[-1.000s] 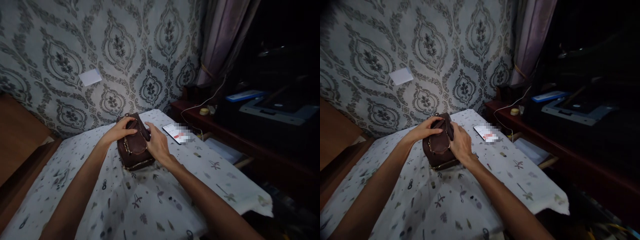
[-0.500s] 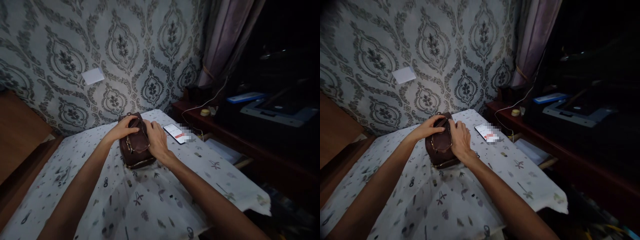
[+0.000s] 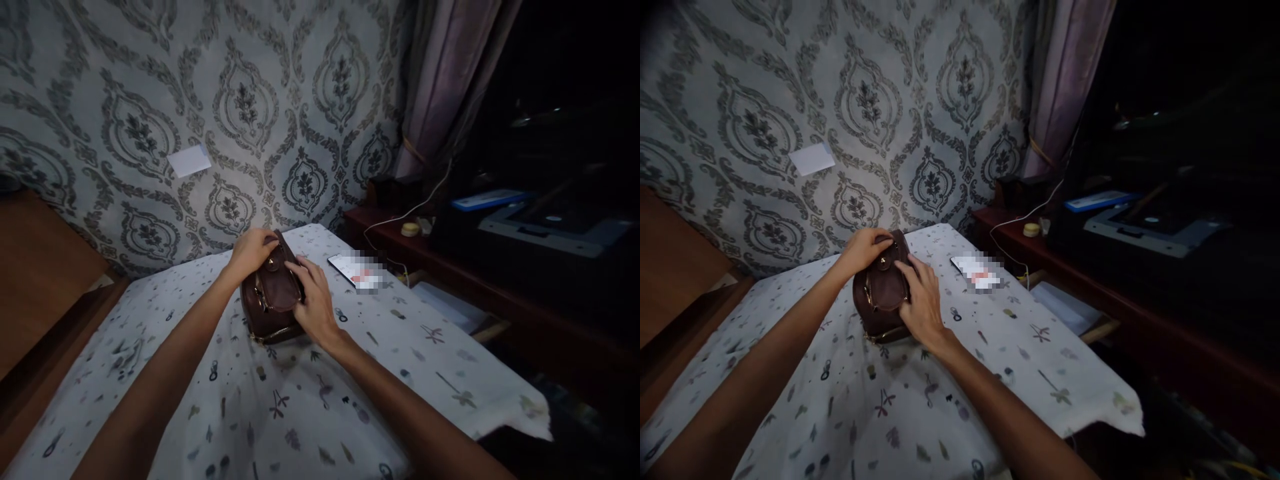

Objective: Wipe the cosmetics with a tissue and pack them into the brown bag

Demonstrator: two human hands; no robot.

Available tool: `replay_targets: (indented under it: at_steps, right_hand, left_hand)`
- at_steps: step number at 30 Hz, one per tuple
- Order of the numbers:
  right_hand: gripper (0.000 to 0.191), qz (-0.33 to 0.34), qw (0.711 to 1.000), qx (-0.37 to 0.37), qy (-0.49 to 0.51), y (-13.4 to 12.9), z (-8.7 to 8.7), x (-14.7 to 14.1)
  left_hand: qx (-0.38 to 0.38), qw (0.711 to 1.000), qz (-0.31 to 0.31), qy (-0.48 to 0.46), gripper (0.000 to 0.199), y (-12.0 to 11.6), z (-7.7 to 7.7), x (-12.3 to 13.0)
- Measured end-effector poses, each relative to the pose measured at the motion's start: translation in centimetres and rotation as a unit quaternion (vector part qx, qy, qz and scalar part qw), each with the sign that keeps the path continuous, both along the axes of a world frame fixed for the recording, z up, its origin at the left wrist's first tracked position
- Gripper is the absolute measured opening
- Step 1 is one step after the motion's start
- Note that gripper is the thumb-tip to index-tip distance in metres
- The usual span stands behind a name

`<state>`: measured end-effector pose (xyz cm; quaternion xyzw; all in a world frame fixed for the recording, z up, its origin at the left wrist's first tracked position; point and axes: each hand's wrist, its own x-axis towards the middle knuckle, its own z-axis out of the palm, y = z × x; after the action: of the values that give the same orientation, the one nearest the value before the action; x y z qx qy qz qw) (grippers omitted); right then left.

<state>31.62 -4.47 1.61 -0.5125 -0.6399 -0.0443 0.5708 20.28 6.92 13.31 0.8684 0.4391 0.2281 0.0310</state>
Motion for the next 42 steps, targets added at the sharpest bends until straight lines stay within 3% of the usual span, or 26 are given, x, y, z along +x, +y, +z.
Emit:
replay_targets:
  at_steps: [4,10,16,20,26,31,35,39,42]
  right_hand:
    - [0.052,0.028,0.999,0.019,-0.035,-0.6,-0.7,-0.3]
    - [0.053,0.015,0.994,-0.005,-0.106,-1.1,-1.5,-0.6]
    - [0.056,-0.009,0.989,-0.037,-0.145,-0.3,-2.2,-0.7]
    - [0.056,-0.026,0.986,-0.053,-0.157,-0.4,-1.8,-0.8]
    - [0.055,-0.028,0.985,-0.058,-0.158,-0.7,-1.0,-0.7]
    - [0.055,-0.018,0.987,-0.045,-0.153,-0.6,-1.1,-0.5]
    - [0.053,-0.014,0.985,-0.039,-0.169,-0.8,-1.0,-0.3]
    - [0.05,-0.006,0.981,-0.013,-0.195,-1.2,-0.4,-0.7]
    - [0.046,0.007,0.976,-0.002,-0.217,-1.2,0.2,-1.5]
  left_hand:
    - [-0.044,0.997,0.009,-0.07,0.021,0.5,0.0,0.3]
    - [0.01,0.998,0.041,-0.05,0.02,-0.8,-0.3,1.0]
    - [-0.003,0.997,0.029,-0.077,0.018,-1.5,-0.6,0.8]
    - [-0.01,0.992,-0.01,-0.122,0.018,-1.3,-1.0,0.2]
    - [-0.048,0.977,-0.122,-0.168,0.02,-1.2,-1.4,-0.8]
    - [-0.079,0.971,-0.148,-0.172,0.022,-1.0,-1.3,-1.1]
    - [-0.075,0.966,-0.143,-0.202,0.019,-0.7,-1.7,-2.0]
    - [-0.096,0.955,-0.096,-0.262,0.034,0.1,-2.7,-4.7]
    - [-0.127,0.947,-0.065,-0.286,0.029,0.7,-3.5,-6.7]
